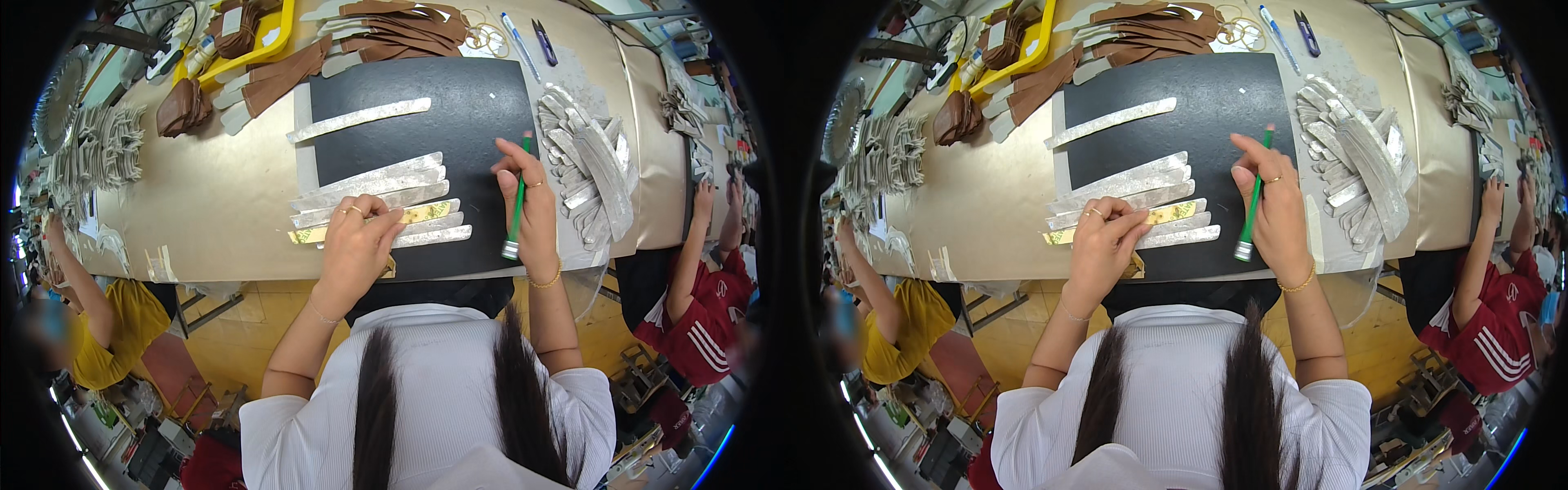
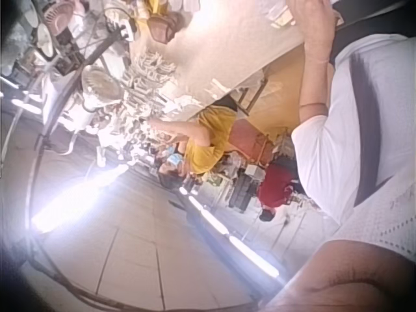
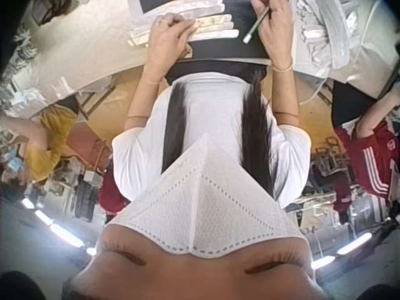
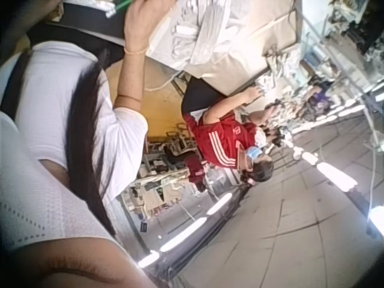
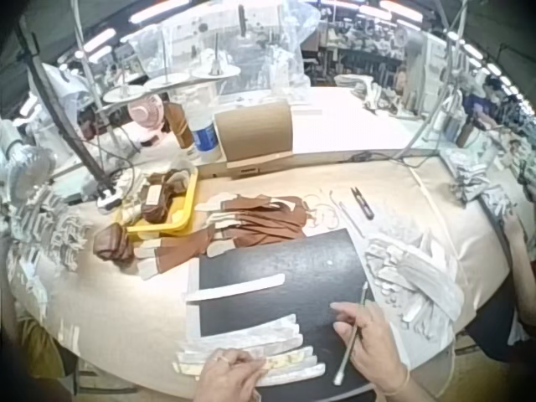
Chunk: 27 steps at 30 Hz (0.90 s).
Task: The person measures and marks multiple white fabric strips using a ruler and a green pencil. She aligns the ruler on each strip, draws lines, and then stacks the marked pieces on the table.
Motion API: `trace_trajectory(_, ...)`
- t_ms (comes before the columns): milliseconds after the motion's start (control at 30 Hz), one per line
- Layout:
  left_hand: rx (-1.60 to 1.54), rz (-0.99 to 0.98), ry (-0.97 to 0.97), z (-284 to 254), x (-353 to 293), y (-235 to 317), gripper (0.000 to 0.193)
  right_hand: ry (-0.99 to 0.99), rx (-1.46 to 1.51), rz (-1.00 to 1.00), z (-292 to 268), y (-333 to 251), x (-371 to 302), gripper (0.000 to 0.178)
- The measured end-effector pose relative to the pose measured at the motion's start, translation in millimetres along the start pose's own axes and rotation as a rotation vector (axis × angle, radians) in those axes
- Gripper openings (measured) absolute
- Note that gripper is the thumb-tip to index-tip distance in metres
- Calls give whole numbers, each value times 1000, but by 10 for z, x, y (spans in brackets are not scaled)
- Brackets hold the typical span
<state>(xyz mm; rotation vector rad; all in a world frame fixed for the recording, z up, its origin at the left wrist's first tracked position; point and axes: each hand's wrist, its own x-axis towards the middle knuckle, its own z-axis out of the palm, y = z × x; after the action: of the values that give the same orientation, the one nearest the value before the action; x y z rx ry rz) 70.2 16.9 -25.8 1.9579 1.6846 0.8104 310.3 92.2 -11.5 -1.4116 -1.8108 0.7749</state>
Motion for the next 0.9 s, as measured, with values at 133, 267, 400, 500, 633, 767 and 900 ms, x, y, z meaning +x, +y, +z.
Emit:
trace_trajectory(133, 9, 20, 0, 16, 4, -19, 19, -77, 178, -116, 70, -161, -15, 22)
trace_trajectory(267, 19, 18, -7, 6, 33, -9, 18, -257, 348, 20, 377, -209, -213, 16)
trace_trajectory(400, 20, 28, 11, 19, 35, -24, 17, -350, 209, -83, 433, -290, -125, 17)
trace_trajectory(500, 34, 37, 20, 20, 29, -19, 16, -358, 90, -137, 437, -304, -113, 18)
trace_trajectory(633, 17, 24, 9, 25, 30, -28, 14, -340, 56, -209, 486, -285, -99, 15)
trace_trajectory(767, 2, 12, -13, 28, 33, -34, 12, -291, 36, -293, 533, -301, -104, 13)
trace_trajectory(900, 3, 15, -13, 27, 28, -47, 11, -335, 30, -242, 515, -307, -95, 13)
